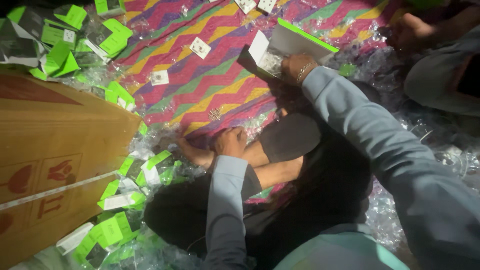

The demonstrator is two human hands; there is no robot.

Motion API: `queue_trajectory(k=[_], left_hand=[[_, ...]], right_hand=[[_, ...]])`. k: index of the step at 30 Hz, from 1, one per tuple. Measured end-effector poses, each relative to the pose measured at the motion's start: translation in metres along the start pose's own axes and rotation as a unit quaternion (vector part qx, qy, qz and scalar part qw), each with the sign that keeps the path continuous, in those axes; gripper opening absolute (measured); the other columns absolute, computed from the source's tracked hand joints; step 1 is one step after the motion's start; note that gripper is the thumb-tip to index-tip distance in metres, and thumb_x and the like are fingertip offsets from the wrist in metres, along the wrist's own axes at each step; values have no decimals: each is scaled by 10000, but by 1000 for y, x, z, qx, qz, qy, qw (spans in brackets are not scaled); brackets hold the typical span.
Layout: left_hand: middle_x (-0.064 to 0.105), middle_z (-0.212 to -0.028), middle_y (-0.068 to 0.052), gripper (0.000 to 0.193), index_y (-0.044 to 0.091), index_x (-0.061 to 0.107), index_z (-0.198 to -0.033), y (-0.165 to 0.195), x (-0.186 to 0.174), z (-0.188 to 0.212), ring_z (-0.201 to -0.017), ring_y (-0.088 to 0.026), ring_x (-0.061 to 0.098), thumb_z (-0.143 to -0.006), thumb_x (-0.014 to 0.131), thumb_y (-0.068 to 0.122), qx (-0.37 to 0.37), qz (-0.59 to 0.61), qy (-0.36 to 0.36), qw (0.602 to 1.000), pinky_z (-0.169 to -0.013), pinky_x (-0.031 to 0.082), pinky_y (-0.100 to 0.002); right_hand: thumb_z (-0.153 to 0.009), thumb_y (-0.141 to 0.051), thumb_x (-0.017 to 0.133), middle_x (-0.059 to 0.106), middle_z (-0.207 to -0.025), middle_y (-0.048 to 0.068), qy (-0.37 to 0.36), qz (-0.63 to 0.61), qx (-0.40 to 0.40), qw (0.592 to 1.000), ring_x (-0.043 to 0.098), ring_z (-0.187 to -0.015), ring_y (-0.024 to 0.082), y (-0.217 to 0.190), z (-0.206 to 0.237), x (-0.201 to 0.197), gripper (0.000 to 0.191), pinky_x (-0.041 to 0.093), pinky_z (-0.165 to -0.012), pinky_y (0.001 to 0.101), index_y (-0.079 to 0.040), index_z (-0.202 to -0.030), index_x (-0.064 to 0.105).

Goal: The person sits on a mat and repeatedly picks up small metal pins and white plastic electrical components, inserting the pins into the components by hand. The person places the assembled units into a nearby box while surrounded by packaging materials and other parts.

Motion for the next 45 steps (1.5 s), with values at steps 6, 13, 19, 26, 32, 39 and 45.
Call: queue_trajectory(k=[6, 13, 19, 26, 32, 39, 45], left_hand=[[732, -807, -148, 176, 141, 774, -981, -9, 2, -1, -750, -381, 704, -912, 705, 287, -56, 54, 39, 996, -673, 549, -502], [703, -841, -79, 267, 2, 711, -1203, -19, 39, -3, -730, -237, 677, -963, 706, 119, -139, 436, 5, 889, -682, 545, -364], [663, -1029, -22, 393, 11, 584, -1331, -29, 75, 1, -906, -175, 706, -955, 636, 116, -222, 727, -101, 642, -817, 608, -342], [693, -1111, -52, 316, -41, 643, -1291, -55, 93, 2, -966, -108, 667, -990, 659, 52, -243, 711, -46, 658, -843, 580, -293], [757, -1028, -110, 260, -90, 685, -1190, -54, 96, -1, -857, -142, 706, -946, 712, -6, -229, 640, 25, 733, -748, 574, -278], [737, -1023, -72, 295, -38, 662, -1220, -43, 77, -4, -825, -120, 671, -930, 714, -20, -184, 671, 25, 718, -727, 535, -238], [744, -969, -59, 332, -20, 619, -1196, -38, 66, -6, -872, -111, 687, -885, 725, -60, -128, 633, 70, 760, -769, 550, -242]], right_hand=[[-855, -330, 750, 741, -856, 210, 94, -114, 47, 988, 712, -777, 426, 16, 18, -34, 252, 569, -737, 524, -128, -988, 821], [-951, -118, 762, 744, -829, 133, 82, -488, 14, 869, 716, -718, 206, -21, 39, -41, 100, 561, -638, 364, -21, -963, 737], [-811, -15, 759, 743, -872, 55, 47, -499, -203, 842, 690, -805, 123, -132, 70, 18, 136, 561, -717, 289, -34, -942, 728], [-898, -16, 758, 694, -847, 20, -16, -573, -131, 809, 626, -796, 77, -141, 63, 50, 137, 524, -707, 272, -2, -1022, 700], [-885, 33, 744, 703, -843, 2, -34, -621, -82, 778, 645, -781, 60, -141, 65, 52, 95, 532, -689, 242, -3, -955, 693], [-883, 20, 697, 713, -898, -10, -2, -671, -121, 732, 669, -852, 51, -135, 64, 36, 93, 557, -759, 237, -15, -967, 679], [-967, -100, 731, 709, -813, 16, -86, -596, -87, 794, 605, -725, 60, -139, 65, 45, 102, 502, -639, 260, 0, -950, 733]])
Point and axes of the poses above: each hand's wrist, its own z-axis away from the middle knuckle, its own x-axis out of the palm, y = z × x, the point moved 3 cm from there along -z, towards the middle knuckle
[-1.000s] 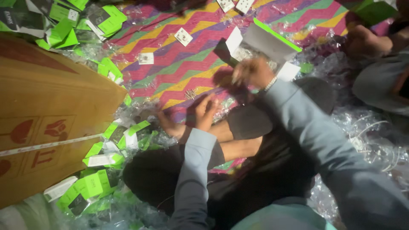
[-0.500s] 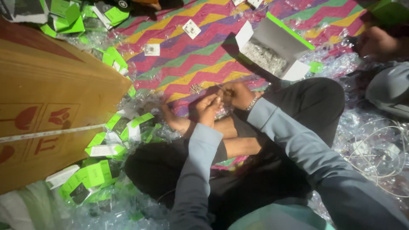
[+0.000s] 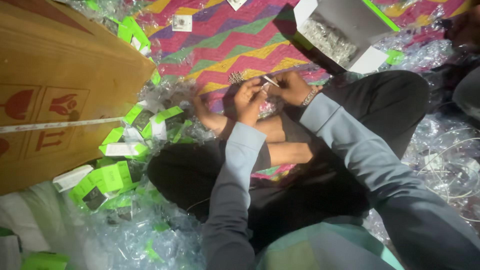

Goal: The person sits on a mat and repeatedly picks up small metal pins and white plastic electrical components, inserting the pins into the components by hand. The person places the assembled units into a nearby box while surrounded by packaging materials and other parts.

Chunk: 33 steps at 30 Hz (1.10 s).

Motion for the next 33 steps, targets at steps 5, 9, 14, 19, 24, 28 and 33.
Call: queue_trajectory(k=[5, 9, 14, 19, 24, 28, 33], left_hand=[[724, -938, -62, 312, -32, 633, -1183, 3, 1, 0, -831, -106, 663, -890, 738, -46, -3, -21, 7, 1000, -737, 526, -240], [728, -889, -62, 210, -22, 684, -1138, 2, -2, 4, -771, -116, 672, -952, 714, 70, -70, 5, 1, 998, -683, 522, -241], [725, -845, -58, 170, -26, 706, -1061, -13, -9, 3, -716, -104, 644, -990, 702, 128, -75, 9, 16, 997, -655, 517, -244], [641, -803, -36, 254, -36, 662, -1008, -24, -9, 2, -683, -90, 579, -1128, 648, 187, -32, -28, 8, 999, -613, 464, -242], [727, -998, -43, 212, -10, 674, -1107, -3, -1, 3, -866, -94, 672, -914, 744, 42, -20, 31, -27, 999, -786, 558, -244], [728, -973, -49, 179, -4, 691, -1086, 8, 5, 4, -835, -117, 683, -933, 729, 81, -30, 38, -28, 998, -768, 564, -256], [686, -880, -18, 167, -8, 687, -1043, 1, 4, 4, -802, -83, 617, -1002, 742, 144, 14, -14, -47, 999, -742, 503, -239]], right_hand=[[-930, -55, 729, 720, -838, 8, 26, -15, 6, 1000, 637, -748, 57, 1, 1, -3, 66, 518, -664, 244, 6, -952, 731], [-924, -31, 724, 754, -885, 30, 5, -57, -18, 998, 689, -802, 72, -2, 2, -6, 81, 554, -734, 232, 9, -991, 745], [-902, 1, 733, 762, -887, 73, 16, -45, 8, 999, 694, -777, 93, -1, 0, -8, 75, 558, -718, 248, 24, -970, 755], [-909, 2, 693, 756, -874, 72, -14, -100, 22, 995, 707, -770, 98, -6, 4, -3, 54, 568, -713, 252, 28, -948, 720], [-976, -68, 674, 718, -834, 36, 34, -62, 64, 995, 652, -716, 78, -18, 7, -6, 86, 519, -637, 245, 15, -982, 695], [-1017, -137, 674, 717, -845, 24, -6, -87, 57, 995, 638, -718, 67, -24, 8, -1, 149, 483, -616, 243, 7, -986, 695], [-1039, -160, 678, 731, -850, 6, 24, -51, 34, 998, 647, -740, 46, -24, 6, 0, 157, 510, -655, 218, -12, -1002, 714]])
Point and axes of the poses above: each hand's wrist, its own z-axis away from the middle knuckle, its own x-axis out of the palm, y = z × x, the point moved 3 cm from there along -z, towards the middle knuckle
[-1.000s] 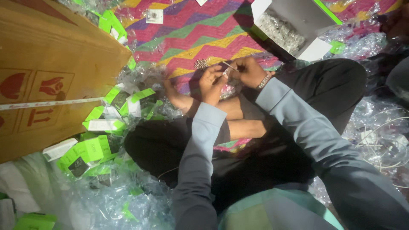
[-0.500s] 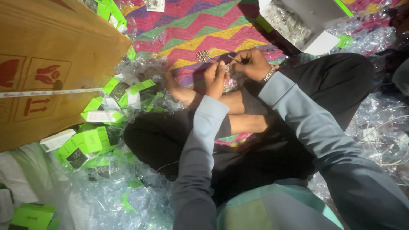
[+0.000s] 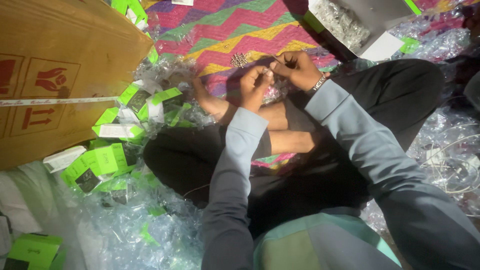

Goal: The person sits on a mat and repeatedly picks up small metal pins and white plastic electrical components, inserting the pins into the components by hand. The person places the assembled units into a nearby box while surrounded by packaging materials and other parts.

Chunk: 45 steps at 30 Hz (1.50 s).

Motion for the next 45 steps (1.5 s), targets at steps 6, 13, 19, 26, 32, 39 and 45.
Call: queue_trajectory(k=[6, 13, 19, 26, 32, 39, 45], left_hand=[[694, -819, -30, 201, 3, 683, -931, 1, -3, 2, -754, -78, 597, -1028, 703, 177, -16, -25, 1, 1000, -703, 477, -233], [690, -827, -15, 162, 22, 675, -940, 27, 9, 3, -761, -71, 610, -975, 709, 177, -45, -23, -34, 998, -704, 470, -227], [692, -870, 6, 182, 32, 706, -1071, 34, 7, 3, -784, -69, 639, -913, 730, 118, -57, 4, 31, 998, -714, 494, -220], [718, -884, -43, 122, -7, 727, -1003, 15, -1, 0, -814, -93, 648, -971, 737, 110, 14, -86, -17, 996, -746, 530, -251], [671, -826, -21, 87, 50, 650, -969, 2, -17, -5, -688, -91, 581, -1005, 623, 125, 0, -1, 133, 991, -626, 488, -255], [714, -1023, -75, 165, -8, 709, -1102, -6, -30, -4, -884, -119, 659, -937, 698, -1, -2, 43, 134, 990, -748, 506, -250], [744, -1060, -107, 296, -31, 693, -1185, 11, -14, -5, -961, -170, 699, -893, 723, -72, -2, 62, 123, 991, -874, 555, -291]], right_hand=[[-1052, -185, 642, 682, -801, -9, -46, -45, 39, 997, 566, -666, 52, 6, -1, -4, 178, 431, -588, 243, -23, -980, 664], [-1082, -115, 647, 608, -881, -16, 33, 20, -96, 995, 531, -794, 48, 6, 2, 2, 138, 442, -697, 235, -6, -1014, 598], [-1052, -116, 644, 646, -856, -31, 0, 3, -76, 997, 573, -779, 42, -3, 4, 6, 120, 465, -692, 230, -21, -985, 617], [-1093, -122, 661, 571, -840, -15, 87, 63, -98, 989, 493, -771, 56, -5, 5, -1, 161, 425, -681, 250, 8, -1007, 624], [-1054, -80, 661, 682, -908, 147, 90, 209, -159, 961, 631, -787, 184, -11, 9, 3, 170, 490, -696, 327, 42, -1169, 691], [-977, -58, 718, 727, -946, 218, 30, 288, -253, 923, 700, -809, 316, -28, 18, 21, 246, 550, -732, 392, 7, -1215, 734], [-975, -91, 756, 730, -832, 102, 65, 186, -103, 975, 618, -707, 141, -16, 8, 12, 242, 489, -621, 310, 27, -1184, 726]])
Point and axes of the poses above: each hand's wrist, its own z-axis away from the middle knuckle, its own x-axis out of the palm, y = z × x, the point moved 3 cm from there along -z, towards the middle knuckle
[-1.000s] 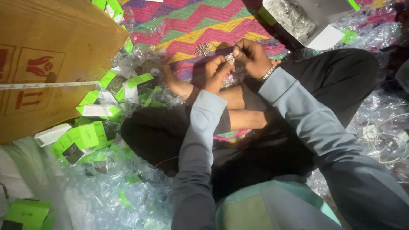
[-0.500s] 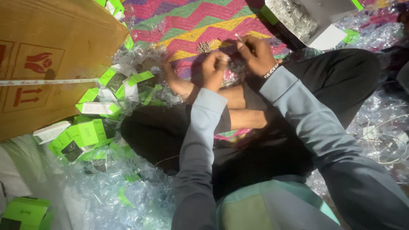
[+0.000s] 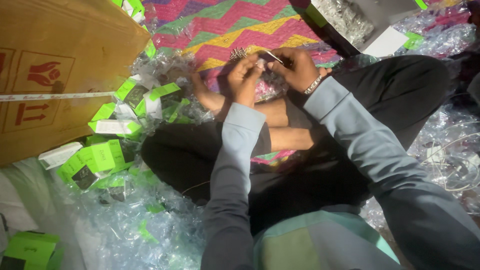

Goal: The person sits on a mat and repeatedly picks up small metal pins and white plastic electrical components, inserting the pins into the components by hand. The person places the assembled units into a nearby box while surrounded by packaging materials and other parts.

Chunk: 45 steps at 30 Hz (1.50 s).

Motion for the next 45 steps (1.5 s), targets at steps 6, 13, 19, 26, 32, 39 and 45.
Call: queue_trajectory(k=[6, 13, 19, 26, 32, 39, 45], left_hand=[[717, -953, -49, 488, 39, 579, -1361, 22, 16, 12, -901, -109, 655, -905, 735, -35, -14, 20, -73, 997, -830, 502, -246], [746, -957, -48, 226, -45, 746, -1153, -8, 4, 4, -821, -124, 638, -961, 742, 75, -33, -130, -73, 988, -748, 520, -265], [767, -931, -79, 223, -35, 753, -1113, -15, -16, -2, -820, -121, 690, -973, 750, 139, 10, -143, 19, 990, -752, 552, -257], [736, -904, -49, 220, -9, 725, -1083, -17, -9, -3, -769, -112, 673, -1003, 670, 189, 11, -107, 6, 994, -688, 522, -252], [735, -916, -51, 208, 10, 727, -1087, -9, 3, 8, -801, -116, 666, -1043, 628, 188, 103, -245, -1, 964, -726, 540, -270], [743, -1014, -88, 183, 11, 711, -1162, 11, 11, 13, -858, -144, 676, -1023, 601, 56, 178, -247, -32, 952, -778, 562, -297], [730, -984, -95, 185, 68, 736, -1118, 24, 43, 52, -858, -199, 709, -985, 617, 21, 286, -388, -148, 864, -787, 570, -298]], right_hand=[[-977, -72, 721, 714, -902, 25, -40, -131, -3, 991, 645, -805, 53, 17, -4, 3, 153, 528, -693, 240, 39, -1081, 706], [-998, -35, 732, 715, -844, 99, 20, -8, -67, 997, 649, -732, 128, 8, 1, 0, 75, 509, -658, 290, 36, -1021, 724], [-986, -53, 720, 700, -804, 186, 40, 61, -37, 997, 653, -656, 274, 6, 2, -2, 120, 489, -598, 393, 52, -1042, 731], [-987, -119, 720, 705, -835, 208, -32, 131, -84, 987, 671, -695, 382, 2, 4, 8, 119, 507, -624, 444, -8, -1017, 752], [-974, -137, 706, 724, -830, 188, -15, 182, -71, 981, 682, -712, 398, -13, 4, 4, 131, 510, -616, 470, -52, -1048, 772], [-979, -132, 681, 732, -845, 171, -43, 156, -51, 986, 700, -734, 384, 9, 6, 10, 118, 521, -633, 465, -55, -1022, 760], [-1041, -75, 661, 722, -875, 207, 135, 161, -78, 975, 717, -762, 327, 42, -18, -12, 121, 550, -656, 406, -22, -1014, 765]])
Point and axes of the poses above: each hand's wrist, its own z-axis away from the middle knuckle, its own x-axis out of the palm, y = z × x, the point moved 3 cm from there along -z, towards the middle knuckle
